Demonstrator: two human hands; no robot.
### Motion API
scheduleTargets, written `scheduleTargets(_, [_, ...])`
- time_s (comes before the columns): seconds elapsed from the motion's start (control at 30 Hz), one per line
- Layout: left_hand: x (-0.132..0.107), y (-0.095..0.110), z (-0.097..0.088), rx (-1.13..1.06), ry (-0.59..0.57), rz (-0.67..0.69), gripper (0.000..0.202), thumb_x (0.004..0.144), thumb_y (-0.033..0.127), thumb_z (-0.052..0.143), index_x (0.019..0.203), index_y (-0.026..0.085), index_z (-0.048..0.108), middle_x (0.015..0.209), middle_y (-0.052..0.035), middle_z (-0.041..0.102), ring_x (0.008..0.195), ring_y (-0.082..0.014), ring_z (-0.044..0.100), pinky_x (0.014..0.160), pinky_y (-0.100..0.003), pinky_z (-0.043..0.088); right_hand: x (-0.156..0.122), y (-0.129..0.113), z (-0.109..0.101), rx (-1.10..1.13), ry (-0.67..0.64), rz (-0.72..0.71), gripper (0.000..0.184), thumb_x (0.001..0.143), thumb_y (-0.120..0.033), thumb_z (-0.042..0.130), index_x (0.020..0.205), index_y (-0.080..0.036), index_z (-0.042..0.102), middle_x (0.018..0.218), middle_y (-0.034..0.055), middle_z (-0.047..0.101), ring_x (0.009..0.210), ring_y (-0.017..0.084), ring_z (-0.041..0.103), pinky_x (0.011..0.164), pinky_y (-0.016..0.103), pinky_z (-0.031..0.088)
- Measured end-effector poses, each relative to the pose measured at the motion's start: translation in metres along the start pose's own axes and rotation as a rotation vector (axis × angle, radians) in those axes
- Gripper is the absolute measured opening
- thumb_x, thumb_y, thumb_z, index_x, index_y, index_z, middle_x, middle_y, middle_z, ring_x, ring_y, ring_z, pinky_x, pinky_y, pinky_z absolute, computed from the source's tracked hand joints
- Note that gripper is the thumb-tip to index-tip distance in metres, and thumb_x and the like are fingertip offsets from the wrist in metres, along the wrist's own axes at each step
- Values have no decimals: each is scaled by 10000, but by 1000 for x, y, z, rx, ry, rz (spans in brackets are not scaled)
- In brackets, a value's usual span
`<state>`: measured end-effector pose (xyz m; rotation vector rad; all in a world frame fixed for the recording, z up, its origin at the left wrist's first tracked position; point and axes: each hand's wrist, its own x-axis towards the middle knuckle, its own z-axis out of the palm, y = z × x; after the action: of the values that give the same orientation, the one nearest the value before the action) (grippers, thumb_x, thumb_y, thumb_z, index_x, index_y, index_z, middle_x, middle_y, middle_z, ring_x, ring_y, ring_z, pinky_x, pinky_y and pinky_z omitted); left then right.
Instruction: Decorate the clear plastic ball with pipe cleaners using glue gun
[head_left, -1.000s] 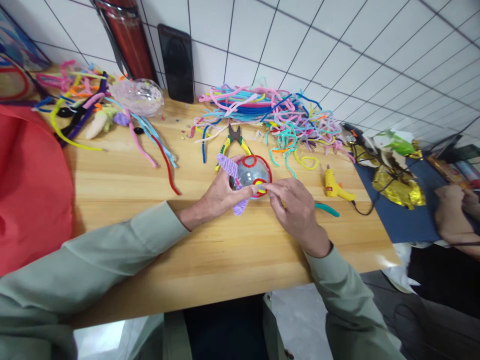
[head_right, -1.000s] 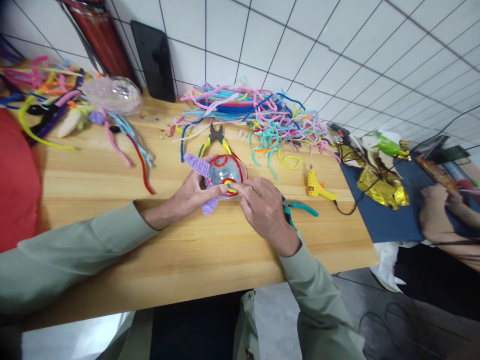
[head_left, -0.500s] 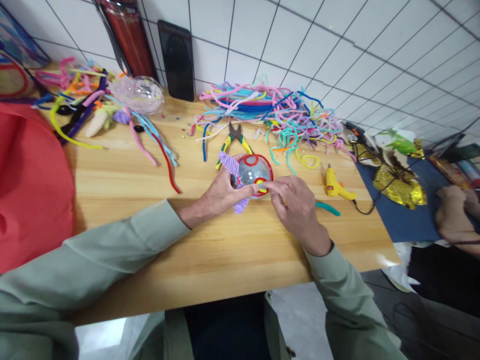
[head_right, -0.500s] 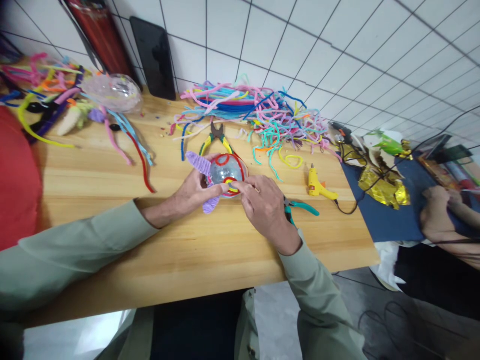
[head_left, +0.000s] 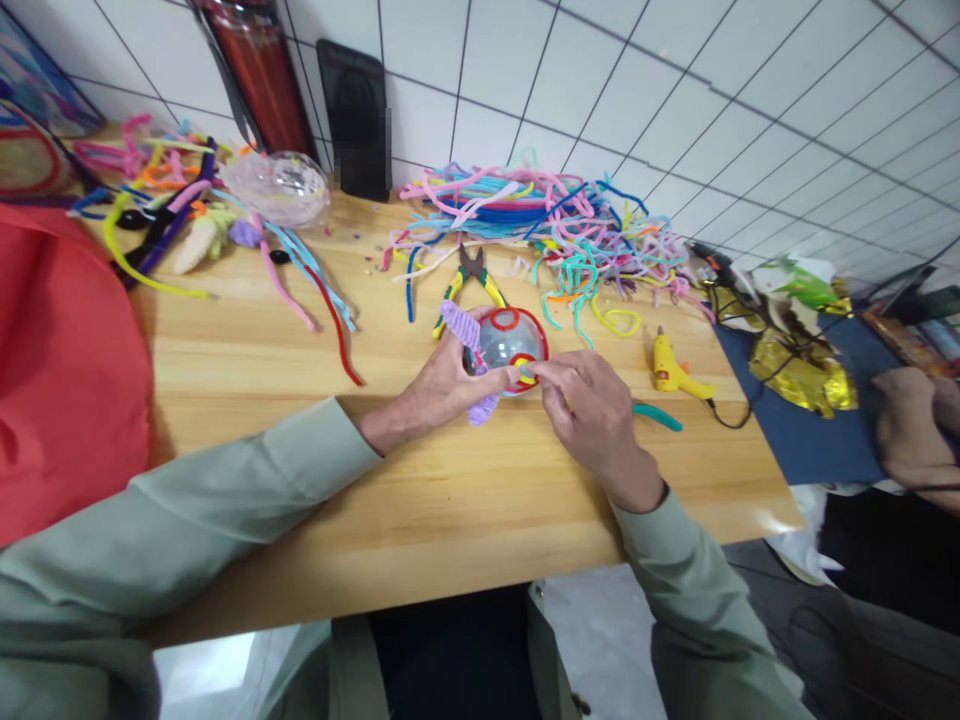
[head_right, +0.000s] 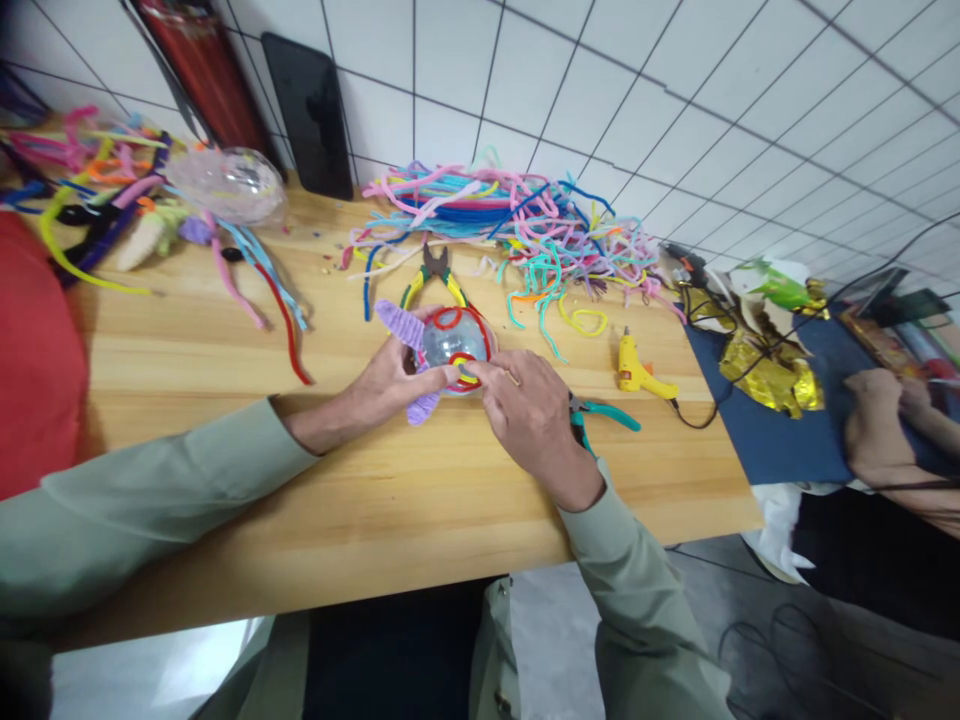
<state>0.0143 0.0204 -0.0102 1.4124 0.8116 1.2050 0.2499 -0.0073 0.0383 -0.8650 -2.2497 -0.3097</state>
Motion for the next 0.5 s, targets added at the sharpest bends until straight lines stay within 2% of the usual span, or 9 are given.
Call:
scheduleTargets(0.23, [4, 2, 2, -17, -7, 18, 875, 846, 673, 985, 1499, 206, 637, 1499, -183, 747, 1376, -356, 747, 1234, -561, 613, 2, -1, -1, 28, 16, 4, 487, 1051, -10, 627, 1411, -312, 751, 1060, 46, 811, 968, 241, 773, 836, 395, 653])
scheduleTargets(0.5, [6, 10, 2, -5, -16, 4, 855, 813, 643, 1014, 1467, 225, 654, 1464, -156, 774, 1342, -347, 761, 1236, -559, 617, 0, -1, -3, 39, -11, 24, 525, 1023, 0, 651, 1417, -333, 749, 1090, 46, 822, 988, 243, 801, 853, 413, 678])
